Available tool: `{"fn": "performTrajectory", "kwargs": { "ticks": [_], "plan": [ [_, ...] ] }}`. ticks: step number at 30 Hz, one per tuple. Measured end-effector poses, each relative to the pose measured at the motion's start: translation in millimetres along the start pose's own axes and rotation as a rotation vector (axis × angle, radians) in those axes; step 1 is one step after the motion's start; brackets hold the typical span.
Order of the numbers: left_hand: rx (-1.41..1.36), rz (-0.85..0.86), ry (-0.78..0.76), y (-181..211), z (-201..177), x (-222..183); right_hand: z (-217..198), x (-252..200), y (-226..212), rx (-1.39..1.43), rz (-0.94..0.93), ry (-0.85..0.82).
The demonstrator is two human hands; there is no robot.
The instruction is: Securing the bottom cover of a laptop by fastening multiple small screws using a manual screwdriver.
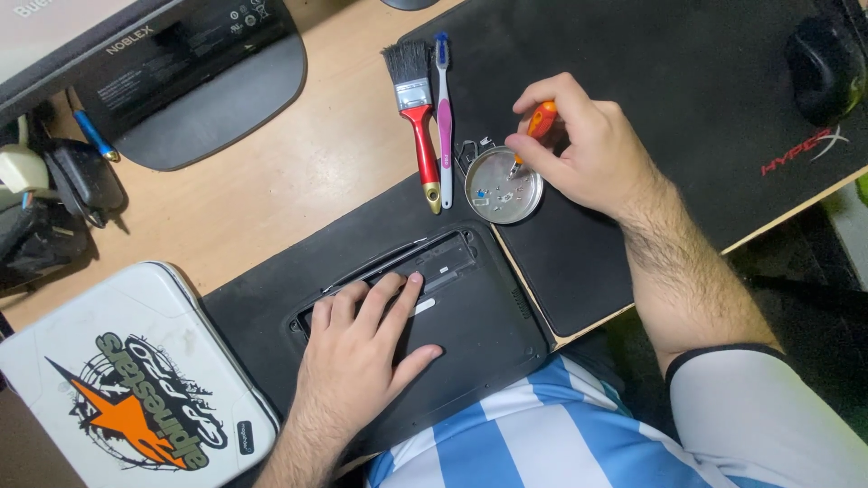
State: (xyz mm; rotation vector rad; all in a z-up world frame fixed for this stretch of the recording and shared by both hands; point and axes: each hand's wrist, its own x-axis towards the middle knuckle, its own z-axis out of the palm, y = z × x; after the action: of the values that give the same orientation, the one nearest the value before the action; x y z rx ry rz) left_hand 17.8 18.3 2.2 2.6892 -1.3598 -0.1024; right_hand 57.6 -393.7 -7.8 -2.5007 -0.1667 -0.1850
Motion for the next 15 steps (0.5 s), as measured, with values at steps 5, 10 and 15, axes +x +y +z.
{"fn": "performTrajectory", "kwargs": {
  "ticks": [5,10,15],
  "plan": [
    [-0.003,0.003,0.008,0,1,0,-4,-1,-5,0.059,-0.003,0.064],
    [-0.011,-0.002,0.003,0,0,0,-8,0,-8,0.115,-0.011,0.139],
    [-0.019,-0.005,0.011,0,2,-1,-12,3,-23,0.367,0.11,0.125]
  ]
}}
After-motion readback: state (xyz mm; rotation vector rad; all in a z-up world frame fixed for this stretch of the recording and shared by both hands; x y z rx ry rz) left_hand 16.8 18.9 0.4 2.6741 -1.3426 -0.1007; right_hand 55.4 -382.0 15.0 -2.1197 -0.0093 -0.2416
